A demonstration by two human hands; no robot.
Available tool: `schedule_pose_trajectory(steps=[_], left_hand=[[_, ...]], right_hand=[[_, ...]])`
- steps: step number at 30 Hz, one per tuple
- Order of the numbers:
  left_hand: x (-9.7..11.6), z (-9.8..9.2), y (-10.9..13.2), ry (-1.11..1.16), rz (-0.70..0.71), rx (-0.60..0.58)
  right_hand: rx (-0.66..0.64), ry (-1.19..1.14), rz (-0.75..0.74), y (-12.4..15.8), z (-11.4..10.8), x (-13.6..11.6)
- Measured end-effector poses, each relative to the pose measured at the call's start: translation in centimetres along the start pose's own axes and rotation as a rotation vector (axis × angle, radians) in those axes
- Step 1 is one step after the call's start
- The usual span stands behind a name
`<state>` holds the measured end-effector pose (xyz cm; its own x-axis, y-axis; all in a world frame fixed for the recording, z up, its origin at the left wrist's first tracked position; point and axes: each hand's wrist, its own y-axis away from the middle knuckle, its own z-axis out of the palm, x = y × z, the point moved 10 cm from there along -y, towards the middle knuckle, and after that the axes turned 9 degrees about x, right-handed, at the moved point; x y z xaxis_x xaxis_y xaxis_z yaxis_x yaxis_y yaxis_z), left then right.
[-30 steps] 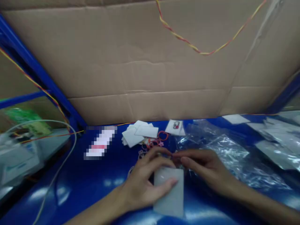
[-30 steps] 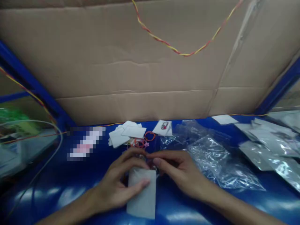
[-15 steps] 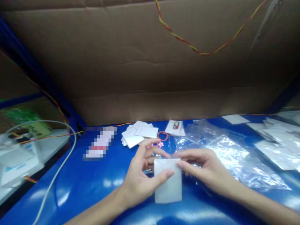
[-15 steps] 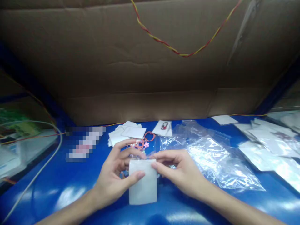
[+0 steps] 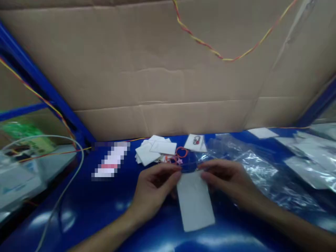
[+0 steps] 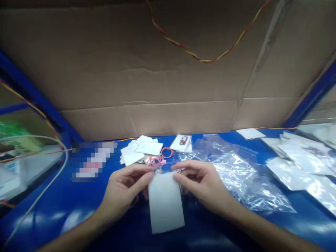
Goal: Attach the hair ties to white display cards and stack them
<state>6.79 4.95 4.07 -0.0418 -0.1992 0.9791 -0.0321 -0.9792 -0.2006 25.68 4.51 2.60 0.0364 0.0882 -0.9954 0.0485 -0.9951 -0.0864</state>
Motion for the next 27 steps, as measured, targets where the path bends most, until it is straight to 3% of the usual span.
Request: schedule_pose_trajectory(steps=[4, 12, 17, 21, 27], left_hand=[[0.2, 0.2, 0.1, 0.023, 0.024, -0.042], [0.8, -0.3, -0.1, 0.016, 0.061, 0.002], [1.0, -0.3, 0.1, -0.025, 0.112, -0.009], [2.0, 0.5, 0.8, -0.146, 0.257, -0.089], [2.8, 0.7, 1.2, -0.217, 0.373, -0.105]], right_hand=[[0.030, -0.016, -0.006, -0.1, -0.3, 0.0], [0.041, -0.039, -0.013, -0.1, -0.4, -0.3], [-0.088, -0.088, 0.002, -0.2, 0.4, 0.2], [-0.192, -0.228, 0.021, 0.0, 1.3, 0.5], [-0.155, 0.032, 0.049, 0.4, 1.5, 0.8]])
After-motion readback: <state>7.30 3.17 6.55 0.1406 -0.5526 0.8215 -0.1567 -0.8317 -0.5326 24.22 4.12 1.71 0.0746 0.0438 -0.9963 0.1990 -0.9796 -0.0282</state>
